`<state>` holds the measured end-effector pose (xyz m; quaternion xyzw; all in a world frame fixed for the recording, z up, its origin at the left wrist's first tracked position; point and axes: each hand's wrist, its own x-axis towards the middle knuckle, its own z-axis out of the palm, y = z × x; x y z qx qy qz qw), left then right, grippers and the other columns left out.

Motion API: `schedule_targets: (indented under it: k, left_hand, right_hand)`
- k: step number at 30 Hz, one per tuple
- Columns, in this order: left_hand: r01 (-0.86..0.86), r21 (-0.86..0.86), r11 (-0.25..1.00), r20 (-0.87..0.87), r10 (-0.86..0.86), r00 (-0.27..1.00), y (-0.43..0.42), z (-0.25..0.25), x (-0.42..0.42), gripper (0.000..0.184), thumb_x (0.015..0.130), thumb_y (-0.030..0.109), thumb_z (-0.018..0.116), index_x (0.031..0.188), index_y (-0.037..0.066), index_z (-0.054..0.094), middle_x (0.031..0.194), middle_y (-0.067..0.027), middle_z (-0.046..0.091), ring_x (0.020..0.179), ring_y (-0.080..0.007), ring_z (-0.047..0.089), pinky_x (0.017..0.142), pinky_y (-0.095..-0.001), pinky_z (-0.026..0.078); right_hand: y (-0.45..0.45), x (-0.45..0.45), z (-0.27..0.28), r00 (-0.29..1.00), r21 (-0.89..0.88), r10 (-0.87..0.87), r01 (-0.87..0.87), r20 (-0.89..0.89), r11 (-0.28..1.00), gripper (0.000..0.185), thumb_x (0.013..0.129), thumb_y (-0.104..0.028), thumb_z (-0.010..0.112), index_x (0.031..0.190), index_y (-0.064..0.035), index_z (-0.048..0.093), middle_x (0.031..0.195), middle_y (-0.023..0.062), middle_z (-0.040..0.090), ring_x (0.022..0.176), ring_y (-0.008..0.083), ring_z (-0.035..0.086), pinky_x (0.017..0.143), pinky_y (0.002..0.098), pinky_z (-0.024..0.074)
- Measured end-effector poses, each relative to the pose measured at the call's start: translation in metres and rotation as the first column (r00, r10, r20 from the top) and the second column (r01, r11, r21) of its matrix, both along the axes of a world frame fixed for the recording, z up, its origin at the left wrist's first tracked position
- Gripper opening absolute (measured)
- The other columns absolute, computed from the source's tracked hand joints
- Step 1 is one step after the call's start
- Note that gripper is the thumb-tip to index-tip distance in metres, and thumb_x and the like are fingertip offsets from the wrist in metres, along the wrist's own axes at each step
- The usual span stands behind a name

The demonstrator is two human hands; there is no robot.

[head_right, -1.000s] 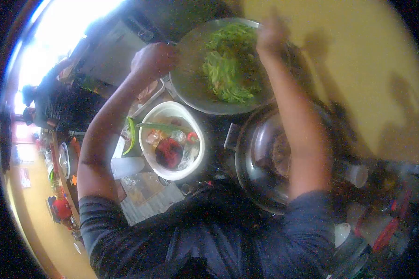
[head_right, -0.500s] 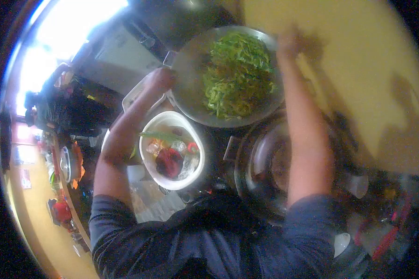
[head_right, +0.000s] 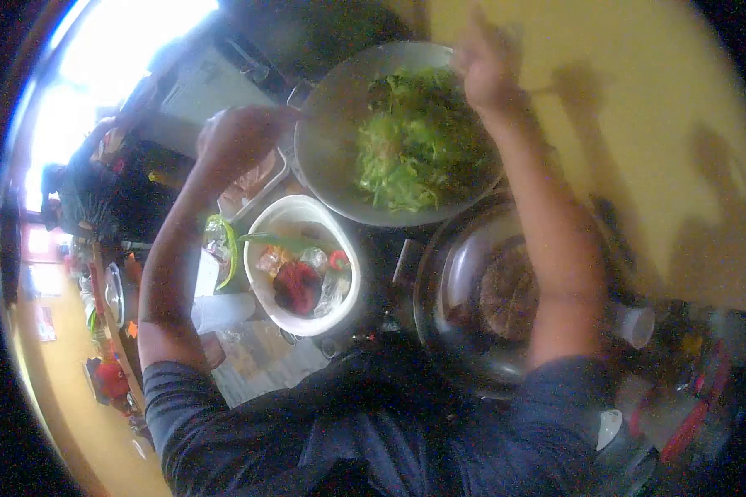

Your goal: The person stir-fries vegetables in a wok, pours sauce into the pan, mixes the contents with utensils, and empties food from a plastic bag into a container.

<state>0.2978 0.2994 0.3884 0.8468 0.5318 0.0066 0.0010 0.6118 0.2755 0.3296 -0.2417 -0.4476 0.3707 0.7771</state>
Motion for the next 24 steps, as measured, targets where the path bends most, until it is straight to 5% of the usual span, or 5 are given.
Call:
schedule_targets:
  k: [7, 10, 13, 16, 24]
  left_hand:
    - [0.049, 0.055, 0.997, -0.461, -0.018, 0.887, 0.001, -0.003, -0.019, 0.024, 0.084, 0.022, 0.046, 0.094, 0.019, 0.068, 0.081, -0.0062, 0.066, 0.078, -0.0274, 0.065, 0.067, -0.0391, 0.053]
    - [-0.213, -0.176, 0.961, -0.38, 0.133, 0.915, 0.014, -0.037, -0.039, 0.026, 0.084, 0.026, 0.048, 0.095, 0.014, 0.067, 0.081, -0.0079, 0.066, 0.077, -0.0285, 0.065, 0.067, -0.0402, 0.052]
    - [0.333, -0.353, 0.875, -0.071, -0.38, 0.922, 0.034, -0.118, -0.052, 0.028, 0.08, 0.032, 0.054, 0.093, 0.012, 0.068, 0.081, -0.0132, 0.065, 0.071, -0.029, 0.062, 0.065, -0.0406, 0.05]
    - [0.148, -0.426, 0.893, 0.257, -0.037, 0.966, 0.018, -0.139, -0.004, 0.028, 0.077, 0.032, 0.057, 0.093, 0.012, 0.067, 0.083, -0.0151, 0.065, 0.072, -0.028, 0.062, 0.064, -0.0401, 0.049]
    - [-0.123, -0.249, 0.961, 0.054, 0.141, 0.989, 0.022, -0.074, 0.03, 0.033, 0.072, 0.037, 0.06, 0.089, 0.009, 0.067, 0.087, -0.0117, 0.067, 0.081, -0.0293, 0.064, 0.071, -0.039, 0.051]
  right_hand:
    - [-0.007, 0.015, 0.012, 0.975, -0.073, -0.191, 0.2, 0.113, 0.977, 0.044, 0.093, -0.029, 0.044, 0.054, -0.0107, 0.034, 0.046, -0.001, 0.027, 0.041, 0.012, 0.023, 0.042, 0.0274, 0.0224]
    - [0.019, 0.063, -0.053, 0.136, 0.599, -0.851, 0.655, 0.507, 0.461, 0.041, 0.094, -0.026, 0.043, 0.057, -0.0107, 0.035, 0.047, -0.0012, 0.03, 0.041, 0.0101, 0.024, 0.041, 0.0254, 0.0212]
    - [0.026, 0.082, -0.096, 0.57, 0.115, -0.649, 0.701, 0.504, 0.704, 0.032, 0.095, -0.022, 0.042, 0.065, -0.0105, 0.049, 0.053, -0.0024, 0.036, 0.044, 0.0093, 0.032, 0.042, 0.0241, 0.0277]
    - [0.035, 0.064, -0.105, 0.811, -0.411, -0.575, 0.563, 0.109, 0.717, 0.03, 0.095, -0.019, 0.042, 0.068, -0.011, 0.053, 0.055, -0.0038, 0.036, 0.047, 0.0089, 0.037, 0.043, 0.024, 0.0315]
    - [0.041, 0.025, -0.073, 0.658, -0.067, -0.726, 0.749, 0.199, 0.66, 0.037, 0.091, -0.023, 0.05, 0.057, -0.0126, 0.043, 0.05, -0.0028, 0.036, 0.042, 0.0102, 0.036, 0.04, 0.027, 0.0297]
